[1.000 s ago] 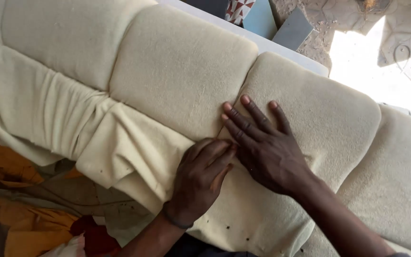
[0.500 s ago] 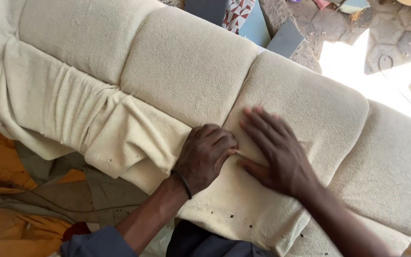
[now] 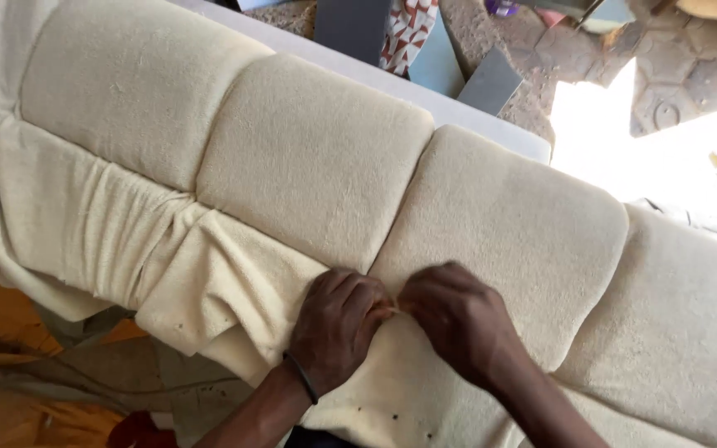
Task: Tucking and smoothing fabric into the seams of a foam sofa backrest during reupholstery.
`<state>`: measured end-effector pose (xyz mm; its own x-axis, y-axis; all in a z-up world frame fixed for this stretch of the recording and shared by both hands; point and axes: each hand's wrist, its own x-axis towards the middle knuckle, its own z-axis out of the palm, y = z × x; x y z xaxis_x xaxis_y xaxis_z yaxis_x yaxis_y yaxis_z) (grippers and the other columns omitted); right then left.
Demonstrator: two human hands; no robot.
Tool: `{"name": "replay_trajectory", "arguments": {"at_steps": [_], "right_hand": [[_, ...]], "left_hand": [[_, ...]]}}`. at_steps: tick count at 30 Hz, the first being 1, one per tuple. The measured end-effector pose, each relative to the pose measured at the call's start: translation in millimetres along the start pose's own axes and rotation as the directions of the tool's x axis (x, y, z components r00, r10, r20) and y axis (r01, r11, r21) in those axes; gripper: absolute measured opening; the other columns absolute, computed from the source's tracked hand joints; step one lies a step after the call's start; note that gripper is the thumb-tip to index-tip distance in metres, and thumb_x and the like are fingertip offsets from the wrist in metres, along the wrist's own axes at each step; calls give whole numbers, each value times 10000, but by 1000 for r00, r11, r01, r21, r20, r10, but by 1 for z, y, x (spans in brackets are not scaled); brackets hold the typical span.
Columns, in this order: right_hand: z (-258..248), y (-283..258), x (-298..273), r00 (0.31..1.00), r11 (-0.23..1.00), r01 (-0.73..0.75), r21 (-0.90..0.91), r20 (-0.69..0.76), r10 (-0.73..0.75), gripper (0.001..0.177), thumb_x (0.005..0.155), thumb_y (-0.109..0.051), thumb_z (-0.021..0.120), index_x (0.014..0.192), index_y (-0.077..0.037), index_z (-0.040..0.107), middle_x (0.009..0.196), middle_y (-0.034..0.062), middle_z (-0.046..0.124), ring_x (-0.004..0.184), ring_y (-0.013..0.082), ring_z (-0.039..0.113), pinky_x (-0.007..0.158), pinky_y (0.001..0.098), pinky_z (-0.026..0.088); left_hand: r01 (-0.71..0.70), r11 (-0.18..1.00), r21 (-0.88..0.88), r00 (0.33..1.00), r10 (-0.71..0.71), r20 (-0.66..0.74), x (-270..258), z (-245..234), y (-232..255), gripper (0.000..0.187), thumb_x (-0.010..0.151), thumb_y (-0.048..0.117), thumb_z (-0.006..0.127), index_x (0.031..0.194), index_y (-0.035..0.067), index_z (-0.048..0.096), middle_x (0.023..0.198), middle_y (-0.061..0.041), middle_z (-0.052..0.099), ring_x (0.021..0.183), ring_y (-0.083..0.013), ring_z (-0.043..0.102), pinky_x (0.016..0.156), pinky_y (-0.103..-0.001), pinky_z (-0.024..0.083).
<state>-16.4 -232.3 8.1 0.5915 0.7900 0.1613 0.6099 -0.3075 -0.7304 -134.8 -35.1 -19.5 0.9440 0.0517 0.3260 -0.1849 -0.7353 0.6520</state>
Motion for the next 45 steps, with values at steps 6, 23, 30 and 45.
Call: {"name": "replay_trajectory", "arguments": {"at_steps": [6,23,30,45], "right_hand": [[-51,109,128,965,932,218,-290,-78,-250,126,1122,-130,774,1188,-53,846,1283,138,856,1222,467,788,961,595,639],[45,24,44,995,919,77,-386,-34,-97,176,1049,-319,755,994,-205,877,1153,-12,834,1356,236,716,1394,573,242],[29,-1,54,999,943,50,-330,23,-46,338,1147,-176,613,908,-196,852,1060,-93,850,1304,190,703,1361,533,215],[27,-5,58,998,920,48,-388,50,-31,285,1136,-197,653,941,-182,860,1113,-52,834,1306,215,709,1364,529,221]], "left_hand": [[-102,976,193,984,128,-126,-5,28,-22,451,1259,523,390,1052,192,616,970,-11,633,964,-263,695,910,-444,581],[-130,991,14,991,130,-36,-12,7,-26,295,1191,364,618,1008,134,609,930,-52,583,942,-330,668,862,-465,554],[-188,982,19,960,180,217,-29,-23,-27,589,962,310,866,1499,123,710,1487,-49,699,1451,-342,592,1234,-535,419],[-257,937,-235,934,303,190,-17,-39,-35,407,1261,319,417,950,112,580,875,-100,623,881,-328,598,897,-473,445]]}}
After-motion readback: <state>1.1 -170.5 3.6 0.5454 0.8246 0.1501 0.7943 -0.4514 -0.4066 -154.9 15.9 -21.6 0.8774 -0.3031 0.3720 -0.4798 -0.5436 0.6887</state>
